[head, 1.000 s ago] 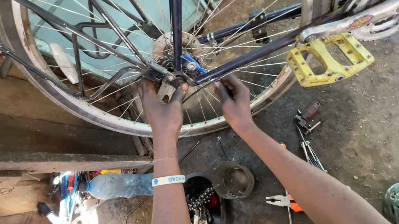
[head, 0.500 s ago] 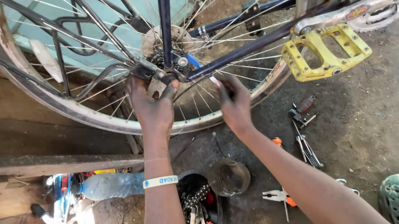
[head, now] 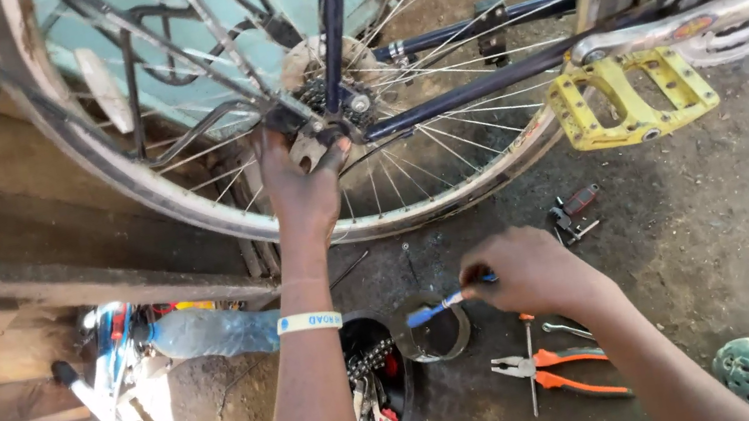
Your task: The person uses a blue-handled screwdriver to adjust the rear derailleur and chain of a bicycle. They repeatedly dip the screwdriver into a small container of dark liquid, likely lubricant, and apply it to the chain and gears while working on the bike's rear wheel.
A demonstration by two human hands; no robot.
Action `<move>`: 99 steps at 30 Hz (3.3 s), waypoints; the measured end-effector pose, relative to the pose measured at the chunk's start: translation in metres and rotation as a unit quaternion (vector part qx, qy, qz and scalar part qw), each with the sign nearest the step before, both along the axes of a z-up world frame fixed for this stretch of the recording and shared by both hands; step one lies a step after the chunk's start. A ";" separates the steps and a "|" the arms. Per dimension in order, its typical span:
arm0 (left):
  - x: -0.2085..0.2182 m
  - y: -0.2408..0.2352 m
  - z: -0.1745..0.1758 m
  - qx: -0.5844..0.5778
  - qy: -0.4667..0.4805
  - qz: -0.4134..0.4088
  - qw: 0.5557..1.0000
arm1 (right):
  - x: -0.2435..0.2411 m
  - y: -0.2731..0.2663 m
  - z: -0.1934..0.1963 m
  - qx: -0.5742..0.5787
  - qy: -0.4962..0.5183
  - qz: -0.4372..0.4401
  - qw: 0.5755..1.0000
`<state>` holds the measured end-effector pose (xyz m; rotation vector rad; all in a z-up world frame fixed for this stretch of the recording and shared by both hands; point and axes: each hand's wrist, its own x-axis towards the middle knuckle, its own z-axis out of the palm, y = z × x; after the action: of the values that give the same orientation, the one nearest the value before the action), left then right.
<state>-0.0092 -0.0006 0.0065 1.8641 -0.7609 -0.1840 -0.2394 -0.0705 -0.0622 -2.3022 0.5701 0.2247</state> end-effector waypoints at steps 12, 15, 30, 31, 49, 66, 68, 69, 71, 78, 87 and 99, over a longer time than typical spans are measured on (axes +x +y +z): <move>-0.019 -0.006 0.028 0.087 -0.027 0.053 0.994 | 0.077 0.086 -0.120 -0.205 -0.022 0.234 0.950; -0.017 -0.007 0.028 0.104 -0.030 0.052 0.993 | 0.076 0.086 -0.137 -0.215 0.049 0.232 0.947; 0.013 -0.003 -0.019 0.009 -0.148 0.033 0.988 | -0.005 -0.011 -0.098 0.339 -0.285 -0.303 0.844; 0.013 -0.003 -0.019 0.009 -0.149 0.030 0.988 | -0.001 -0.015 -0.096 0.339 -0.287 -0.305 0.842; 0.004 -0.003 0.002 0.008 -0.032 -0.016 0.999 | 0.111 -0.023 -0.080 0.223 -0.511 -0.330 0.762; -0.001 0.002 0.006 -0.002 -0.043 0.007 0.999 | 0.129 -0.015 -0.066 0.255 -0.543 -0.326 0.730; 0.011 -0.003 -0.005 -0.013 -0.032 0.004 0.999 | 0.125 -0.012 -0.084 0.262 -0.547 -0.340 0.719; 0.014 -0.003 -0.016 -0.018 -0.012 0.001 1.000 | 0.118 -0.006 -0.097 0.269 -0.543 -0.359 0.710; 0.010 -0.002 -0.011 -0.009 -0.010 0.003 1.000 | 0.119 -0.006 -0.085 0.259 -0.546 -0.357 0.712; -0.001 0.005 0.007 0.006 -0.020 0.003 1.000 | 0.167 -0.026 -0.087 0.247 -0.560 -0.368 0.700; -0.009 -0.005 0.013 0.002 0.021 0.004 1.000 | 0.145 -0.025 -0.082 0.232 -0.566 -0.383 0.692; 0.004 0.003 -0.009 0.001 0.033 0.010 0.999 | 0.119 -0.013 -0.075 0.235 -0.533 -0.401 0.708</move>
<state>-0.0057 0.0021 -0.0029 1.8566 -0.6963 -0.2329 -0.1201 -0.0836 -0.1374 -1.1595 0.6854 -1.1745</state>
